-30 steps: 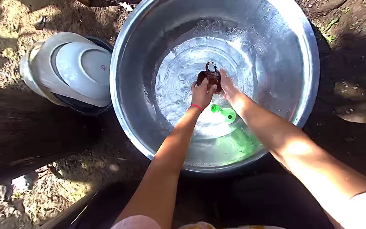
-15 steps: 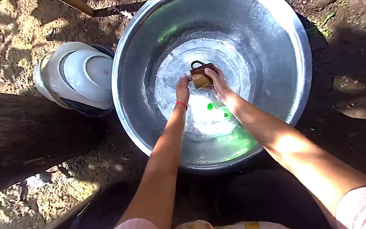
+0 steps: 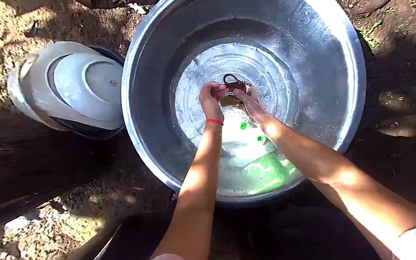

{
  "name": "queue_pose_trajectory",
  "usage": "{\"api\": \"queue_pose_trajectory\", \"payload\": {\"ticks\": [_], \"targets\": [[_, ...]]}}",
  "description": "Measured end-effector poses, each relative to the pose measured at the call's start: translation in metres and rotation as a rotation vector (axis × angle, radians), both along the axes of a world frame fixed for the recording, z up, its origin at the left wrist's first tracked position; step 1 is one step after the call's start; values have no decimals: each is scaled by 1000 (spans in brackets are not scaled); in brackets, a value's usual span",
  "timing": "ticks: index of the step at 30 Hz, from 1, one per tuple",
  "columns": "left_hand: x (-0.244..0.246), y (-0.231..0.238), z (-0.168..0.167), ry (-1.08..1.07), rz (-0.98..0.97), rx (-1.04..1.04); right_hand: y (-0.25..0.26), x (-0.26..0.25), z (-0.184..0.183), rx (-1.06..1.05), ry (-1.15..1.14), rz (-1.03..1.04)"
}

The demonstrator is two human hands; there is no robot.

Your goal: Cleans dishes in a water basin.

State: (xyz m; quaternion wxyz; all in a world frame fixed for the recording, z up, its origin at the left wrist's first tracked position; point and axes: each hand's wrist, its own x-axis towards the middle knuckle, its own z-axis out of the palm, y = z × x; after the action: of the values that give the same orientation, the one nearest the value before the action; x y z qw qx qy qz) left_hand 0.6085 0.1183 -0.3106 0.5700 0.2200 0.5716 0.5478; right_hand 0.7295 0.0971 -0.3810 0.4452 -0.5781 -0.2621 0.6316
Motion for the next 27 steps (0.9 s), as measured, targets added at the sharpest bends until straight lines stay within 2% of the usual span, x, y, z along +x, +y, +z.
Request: {"api": "queue_pose_trajectory", "payload": {"ticks": [3, 7, 11, 13, 16, 19, 21, 24, 27], "targets": [[-26, 16, 4, 184, 68, -5, 8, 6, 23, 189, -364, 140], [-46, 11, 12, 229, 87, -154, 1, 6, 72, 289, -719, 239], [-50, -17, 43, 267, -28, -271, -15, 13, 128, 342, -884, 362], [-46, -38, 68, 323, -161, -295, -24, 16, 161, 251, -888, 376], [-34, -67, 118, 342, -338, -289, -32, 20, 207, 61, -810, 295], [-25, -99, 178, 368, -464, -271, -41, 24, 252, 136, -909, 291], [-24, -121, 225, 390, -504, -298, -45, 29, 286, 169, -967, 331], [-33, -145, 298, 404, -537, -323, -42, 35, 345, 78, -991, 368], [-53, -137, 347, 430, -500, -305, -32, 42, 378, 58, -1011, 320]]}}
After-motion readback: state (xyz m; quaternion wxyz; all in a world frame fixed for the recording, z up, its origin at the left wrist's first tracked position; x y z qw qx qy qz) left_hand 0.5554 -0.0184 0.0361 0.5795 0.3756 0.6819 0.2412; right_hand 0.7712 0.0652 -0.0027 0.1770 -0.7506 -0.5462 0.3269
